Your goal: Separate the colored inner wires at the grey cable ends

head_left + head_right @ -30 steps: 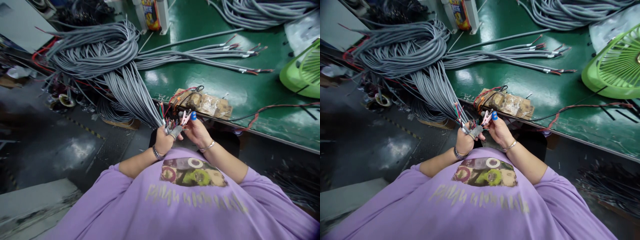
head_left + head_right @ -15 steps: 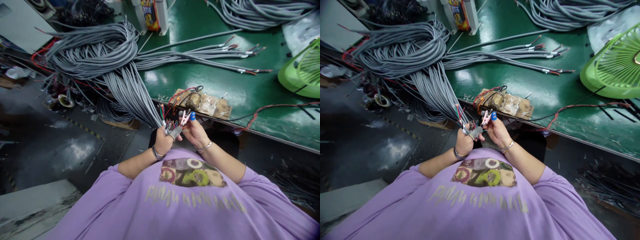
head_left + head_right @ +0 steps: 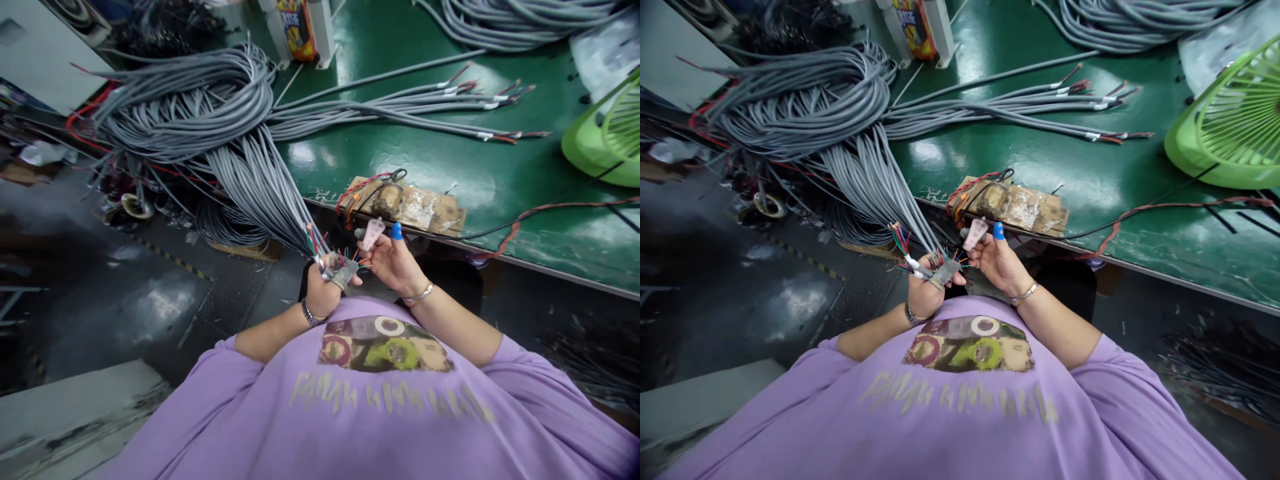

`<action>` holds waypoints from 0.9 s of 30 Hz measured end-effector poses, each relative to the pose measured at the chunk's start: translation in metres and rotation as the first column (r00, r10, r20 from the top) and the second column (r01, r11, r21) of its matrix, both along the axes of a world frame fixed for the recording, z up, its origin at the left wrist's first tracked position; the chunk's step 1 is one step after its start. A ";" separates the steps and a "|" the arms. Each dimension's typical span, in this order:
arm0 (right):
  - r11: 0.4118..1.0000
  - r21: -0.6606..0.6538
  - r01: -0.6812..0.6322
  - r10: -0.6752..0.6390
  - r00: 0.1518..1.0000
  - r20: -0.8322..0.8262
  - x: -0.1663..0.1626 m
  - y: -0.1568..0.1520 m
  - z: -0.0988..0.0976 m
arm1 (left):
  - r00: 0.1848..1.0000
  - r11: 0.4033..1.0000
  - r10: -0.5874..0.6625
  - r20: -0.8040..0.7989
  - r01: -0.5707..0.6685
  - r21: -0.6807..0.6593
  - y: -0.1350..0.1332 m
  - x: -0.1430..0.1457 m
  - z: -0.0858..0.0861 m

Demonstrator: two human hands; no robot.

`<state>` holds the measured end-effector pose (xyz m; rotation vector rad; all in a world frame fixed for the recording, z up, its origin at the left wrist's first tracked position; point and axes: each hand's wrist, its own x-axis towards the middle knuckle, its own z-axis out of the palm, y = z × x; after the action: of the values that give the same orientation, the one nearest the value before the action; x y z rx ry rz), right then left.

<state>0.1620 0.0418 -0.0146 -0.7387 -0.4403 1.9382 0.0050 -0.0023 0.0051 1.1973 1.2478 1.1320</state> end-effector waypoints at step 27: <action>1.000 -0.002 0.009 -0.008 0.978 0.206 0.010 -0.003 -0.004 | 0.967 0.965 -0.255 -0.009 0.254 -0.071 0.012 -0.012 0.008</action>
<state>0.1716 0.0388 -0.0190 -0.9467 -0.5599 1.8620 -0.0071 0.0098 0.0131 1.2770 1.1005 0.8842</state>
